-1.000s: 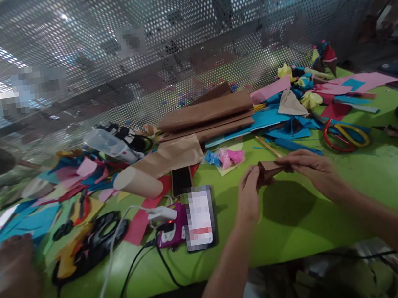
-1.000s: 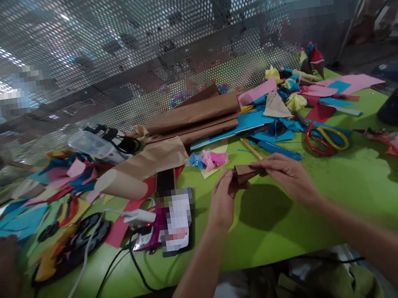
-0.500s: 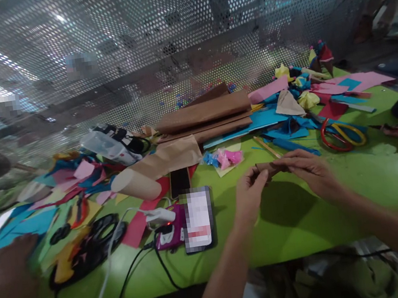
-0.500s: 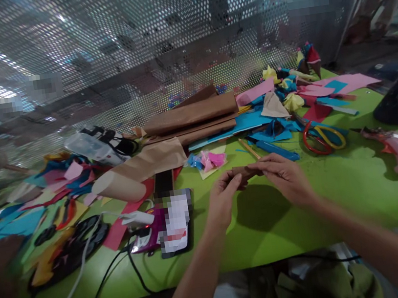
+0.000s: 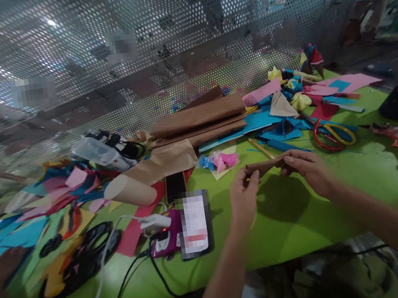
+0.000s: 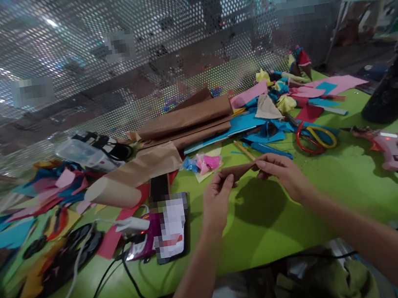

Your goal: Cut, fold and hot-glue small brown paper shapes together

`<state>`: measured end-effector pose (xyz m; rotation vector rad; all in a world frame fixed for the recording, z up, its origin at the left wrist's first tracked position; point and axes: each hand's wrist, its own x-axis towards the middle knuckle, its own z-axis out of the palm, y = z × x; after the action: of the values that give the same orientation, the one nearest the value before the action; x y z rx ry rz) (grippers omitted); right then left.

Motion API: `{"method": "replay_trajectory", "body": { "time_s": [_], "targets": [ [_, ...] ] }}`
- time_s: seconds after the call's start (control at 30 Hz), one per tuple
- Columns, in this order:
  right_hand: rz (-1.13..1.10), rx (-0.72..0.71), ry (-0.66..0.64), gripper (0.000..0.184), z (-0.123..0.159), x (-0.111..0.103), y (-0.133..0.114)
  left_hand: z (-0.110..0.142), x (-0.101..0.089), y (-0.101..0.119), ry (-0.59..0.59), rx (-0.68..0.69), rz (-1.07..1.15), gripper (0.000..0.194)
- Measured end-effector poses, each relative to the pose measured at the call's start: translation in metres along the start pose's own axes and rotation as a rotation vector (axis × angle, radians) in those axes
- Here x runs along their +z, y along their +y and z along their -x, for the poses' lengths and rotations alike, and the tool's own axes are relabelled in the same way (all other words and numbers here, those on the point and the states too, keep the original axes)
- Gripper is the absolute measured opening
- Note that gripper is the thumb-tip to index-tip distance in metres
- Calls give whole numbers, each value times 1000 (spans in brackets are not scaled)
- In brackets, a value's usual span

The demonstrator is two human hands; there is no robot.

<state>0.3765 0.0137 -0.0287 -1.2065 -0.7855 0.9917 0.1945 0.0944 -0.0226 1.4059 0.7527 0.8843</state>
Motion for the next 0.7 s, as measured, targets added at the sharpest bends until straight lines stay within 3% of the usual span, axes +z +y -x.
{"method": "replay_trajectory", "body": {
  "time_s": [0.37, 0.7],
  "targets": [
    [45, 11, 36, 27, -1, 0, 2, 1, 2, 3, -124, 74, -54, 20],
    [59, 7, 59, 27, 0, 2, 0, 1, 3, 2, -113, 40, 27, 19]
  ]
}}
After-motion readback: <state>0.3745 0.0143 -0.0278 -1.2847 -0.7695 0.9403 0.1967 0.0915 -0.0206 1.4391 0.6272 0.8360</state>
